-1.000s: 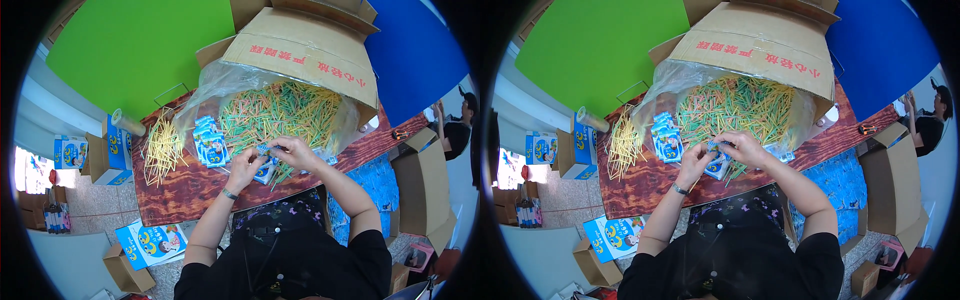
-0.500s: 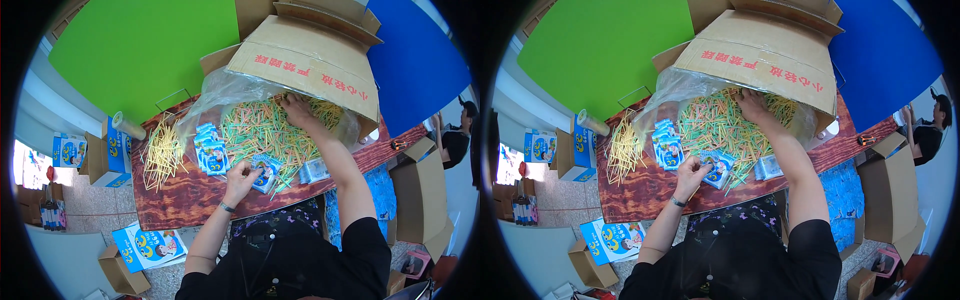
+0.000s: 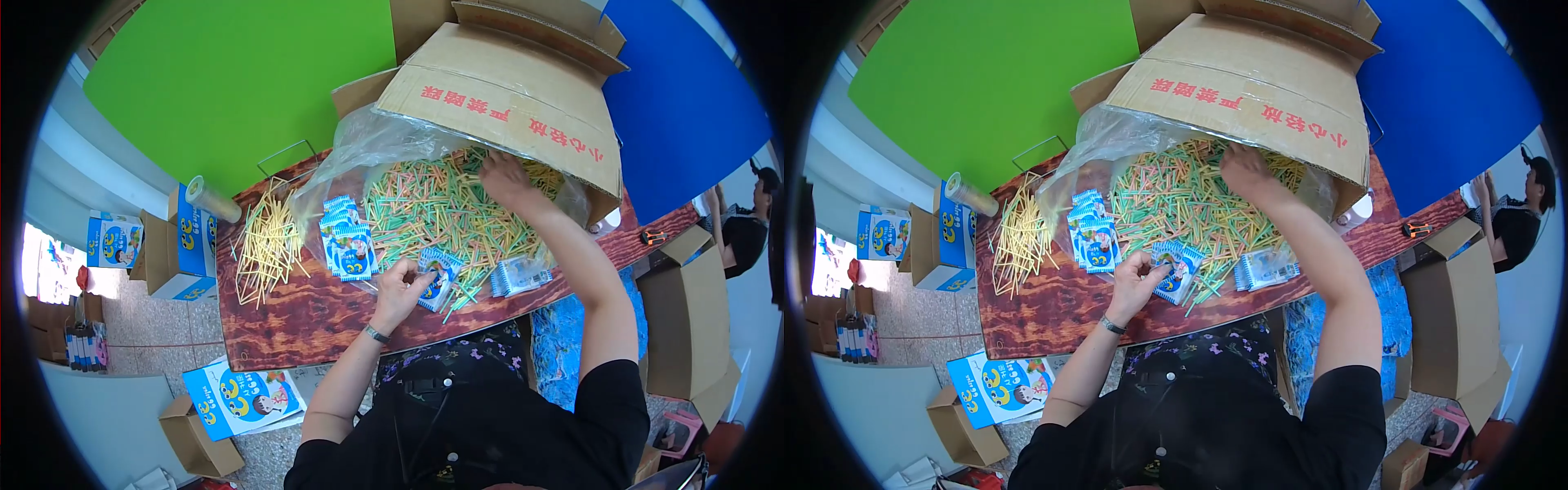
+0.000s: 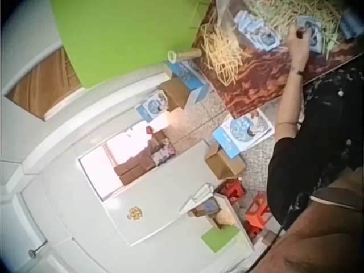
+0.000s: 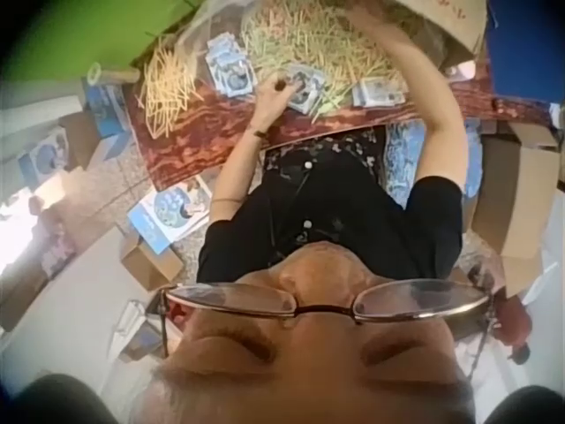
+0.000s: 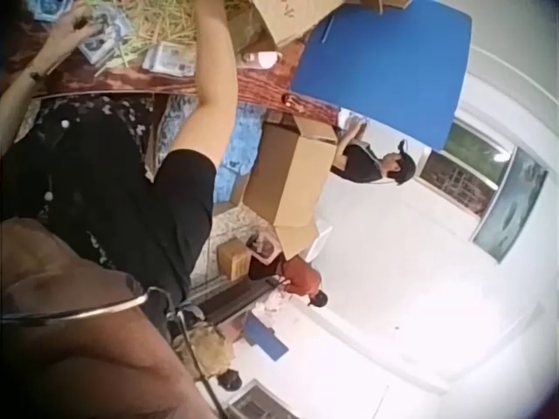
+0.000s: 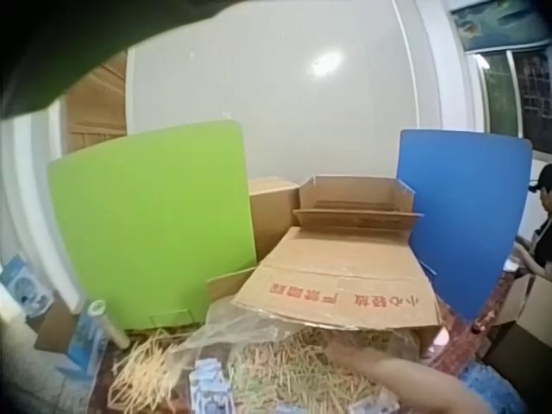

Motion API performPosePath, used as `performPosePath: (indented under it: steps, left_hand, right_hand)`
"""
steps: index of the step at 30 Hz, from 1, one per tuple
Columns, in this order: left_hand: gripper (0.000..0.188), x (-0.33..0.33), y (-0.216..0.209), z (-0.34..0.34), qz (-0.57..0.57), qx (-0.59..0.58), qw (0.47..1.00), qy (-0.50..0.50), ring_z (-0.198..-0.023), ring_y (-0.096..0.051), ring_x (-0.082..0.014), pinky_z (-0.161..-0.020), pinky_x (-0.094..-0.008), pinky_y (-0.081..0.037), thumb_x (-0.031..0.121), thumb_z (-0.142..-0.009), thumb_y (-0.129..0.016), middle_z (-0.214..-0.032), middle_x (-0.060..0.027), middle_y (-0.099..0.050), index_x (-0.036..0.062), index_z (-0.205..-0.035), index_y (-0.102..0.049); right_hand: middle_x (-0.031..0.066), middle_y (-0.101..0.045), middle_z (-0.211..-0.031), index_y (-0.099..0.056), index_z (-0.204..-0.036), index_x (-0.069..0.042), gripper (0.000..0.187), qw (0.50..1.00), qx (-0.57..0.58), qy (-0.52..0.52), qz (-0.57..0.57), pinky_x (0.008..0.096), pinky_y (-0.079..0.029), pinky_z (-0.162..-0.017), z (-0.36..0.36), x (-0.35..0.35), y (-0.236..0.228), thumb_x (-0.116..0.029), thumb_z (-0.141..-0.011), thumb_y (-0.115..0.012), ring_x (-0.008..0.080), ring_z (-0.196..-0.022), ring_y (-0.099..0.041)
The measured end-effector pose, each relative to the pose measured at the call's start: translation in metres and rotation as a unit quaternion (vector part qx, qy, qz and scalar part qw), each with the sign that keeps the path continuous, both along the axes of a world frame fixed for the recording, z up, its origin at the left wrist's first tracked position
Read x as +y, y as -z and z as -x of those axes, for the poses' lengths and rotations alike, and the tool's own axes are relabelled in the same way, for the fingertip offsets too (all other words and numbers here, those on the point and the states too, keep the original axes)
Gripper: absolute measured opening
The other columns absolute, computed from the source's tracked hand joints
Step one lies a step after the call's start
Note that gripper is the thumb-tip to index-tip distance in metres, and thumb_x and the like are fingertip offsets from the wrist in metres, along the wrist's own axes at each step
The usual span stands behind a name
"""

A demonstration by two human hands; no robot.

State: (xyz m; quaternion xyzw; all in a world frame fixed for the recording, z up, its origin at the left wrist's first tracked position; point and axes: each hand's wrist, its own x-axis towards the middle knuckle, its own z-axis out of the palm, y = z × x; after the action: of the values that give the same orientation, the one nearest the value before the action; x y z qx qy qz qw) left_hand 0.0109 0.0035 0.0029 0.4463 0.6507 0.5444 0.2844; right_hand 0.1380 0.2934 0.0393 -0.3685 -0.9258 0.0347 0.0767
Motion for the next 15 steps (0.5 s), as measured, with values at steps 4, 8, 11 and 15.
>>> performPosePath:
  steps: [4,8,11,15]
  left_hand:
    - [0.024,0.002,-0.010,-0.005,0.018,0.017,1.000,0.004,-0.062,-0.045,-0.0041,-0.052,-0.0224,-0.038,0.016,-0.082,-0.076,-0.068,0.0027,-0.052,0.0033,-0.077,-0.055]
    - [0.025,0.004,-0.010,-0.008,-0.004,0.015,1.000,0.002,-0.062,-0.044,-0.0044,-0.053,-0.0227,-0.038,0.015,-0.082,-0.076,-0.068,0.0028,-0.051,0.0035,-0.076,-0.055]
    - [0.025,0.006,-0.010,-0.007,-0.013,0.003,1.000,-0.011,-0.061,-0.043,-0.0051,-0.053,-0.0227,-0.037,0.015,-0.082,-0.075,-0.068,0.0028,-0.049,0.0035,-0.075,-0.054]
    - [0.027,0.004,-0.019,-0.006,-0.024,0.018,0.999,-0.024,-0.062,-0.043,-0.0060,-0.053,-0.0238,-0.038,0.016,-0.082,-0.075,-0.067,0.0016,-0.049,0.0028,-0.074,-0.052]
  right_hand:
    - [0.0178,-0.054,-0.123,-0.058,-0.108,-0.004,0.031,0.994,-0.078,0.023,0.073,0.0463,-0.041,-0.099,-0.022,-0.002,-0.028,-0.029,-0.094,-0.046,0.0351,-0.119,-0.050]
    - [0.0180,-0.058,-0.116,-0.058,-0.109,-0.004,0.031,0.979,-0.126,-0.063,0.146,0.0461,-0.042,-0.096,-0.035,-0.007,-0.037,-0.031,-0.096,-0.049,0.0348,-0.114,-0.053]
    - [0.0180,-0.061,-0.103,-0.056,-0.107,-0.004,0.030,0.988,-0.057,-0.132,0.056,0.0464,-0.045,-0.087,-0.045,-0.002,-0.025,-0.031,-0.096,-0.051,0.0366,-0.099,-0.058]
    - [0.0136,-0.062,-0.089,-0.057,-0.103,-0.003,0.029,0.971,-0.021,-0.131,0.198,0.0388,-0.050,-0.077,-0.041,-0.006,-0.038,-0.031,-0.098,-0.049,0.0289,-0.082,-0.061]
